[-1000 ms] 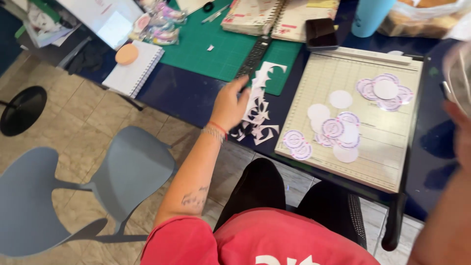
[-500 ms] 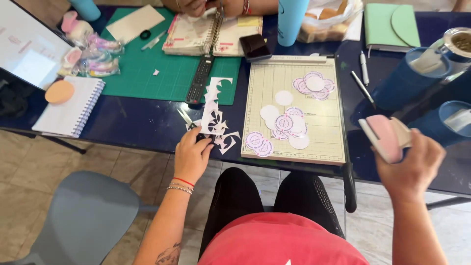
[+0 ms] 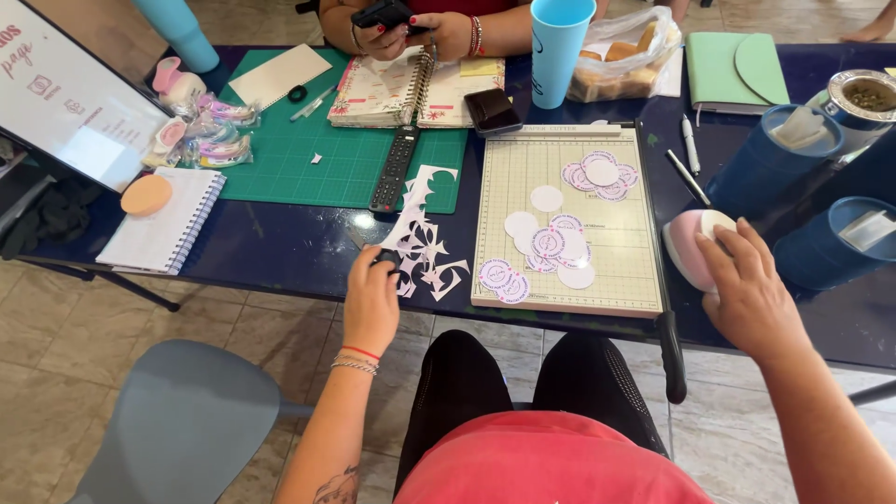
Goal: Using a manual circle punch and scissors to cut out printed labels from paper
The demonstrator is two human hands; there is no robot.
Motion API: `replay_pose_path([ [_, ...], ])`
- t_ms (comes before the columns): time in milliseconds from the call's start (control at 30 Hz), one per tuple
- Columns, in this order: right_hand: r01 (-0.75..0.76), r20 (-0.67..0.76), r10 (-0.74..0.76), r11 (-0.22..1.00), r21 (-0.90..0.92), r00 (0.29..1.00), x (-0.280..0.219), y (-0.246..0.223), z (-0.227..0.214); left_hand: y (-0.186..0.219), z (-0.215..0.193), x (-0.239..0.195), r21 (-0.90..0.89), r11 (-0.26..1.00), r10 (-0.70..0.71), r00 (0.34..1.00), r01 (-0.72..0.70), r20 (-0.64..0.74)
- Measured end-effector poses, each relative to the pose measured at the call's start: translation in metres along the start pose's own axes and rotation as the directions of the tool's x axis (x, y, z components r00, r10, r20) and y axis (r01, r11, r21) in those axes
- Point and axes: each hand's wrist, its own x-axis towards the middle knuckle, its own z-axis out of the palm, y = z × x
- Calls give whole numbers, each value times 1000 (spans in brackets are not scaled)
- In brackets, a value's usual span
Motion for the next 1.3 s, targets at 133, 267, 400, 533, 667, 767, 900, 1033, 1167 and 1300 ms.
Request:
replay_pose_path([
  [133, -35, 142, 10, 983, 178, 990, 1, 12, -5, -11, -6, -7, -185, 982, -5, 990, -21, -144],
  [267, -21, 94, 10, 992, 122, 996, 10, 0, -13, -15, -12, -9, -243, 964, 17, 942, -104, -334],
  [400, 14, -167, 20, 980, 196, 986, 46, -43, -34, 36, -31, 9, -465, 869, -68, 888, -172, -456],
  [533, -15, -86, 67, 864, 503, 994, 91, -97, -49, 132, -46, 42, -705, 590, 156, 912, -393, -379],
  [667, -371, 373, 61, -41, 928, 926, 125, -123, -8, 187, -10, 70, -732, 421, 289, 844, -535, -451],
  [767, -175, 188, -40, -592, 787, 981, 144, -108, 25, 202, 10, 91, -741, 341, 357, 809, -578, -466],
  [900, -20, 172, 229, -545, 838, 958, 161, -82, 25, 188, 20, 126, -720, 530, 341, 890, -448, -303],
  [1033, -57, 193, 409, -322, 945, 892, 180, -67, 22, 157, 33, 159, -684, 674, 364, 931, -280, -23],
  [1167, -90, 156, 406, -175, 980, 901, 192, -43, 56, 130, 57, 165, -465, 858, 419, 820, -218, 389],
  [1300, -181, 277, 426, -253, 950, 861, 195, -53, 65, 131, 67, 162, -335, 923, 355, 760, -191, 545],
])
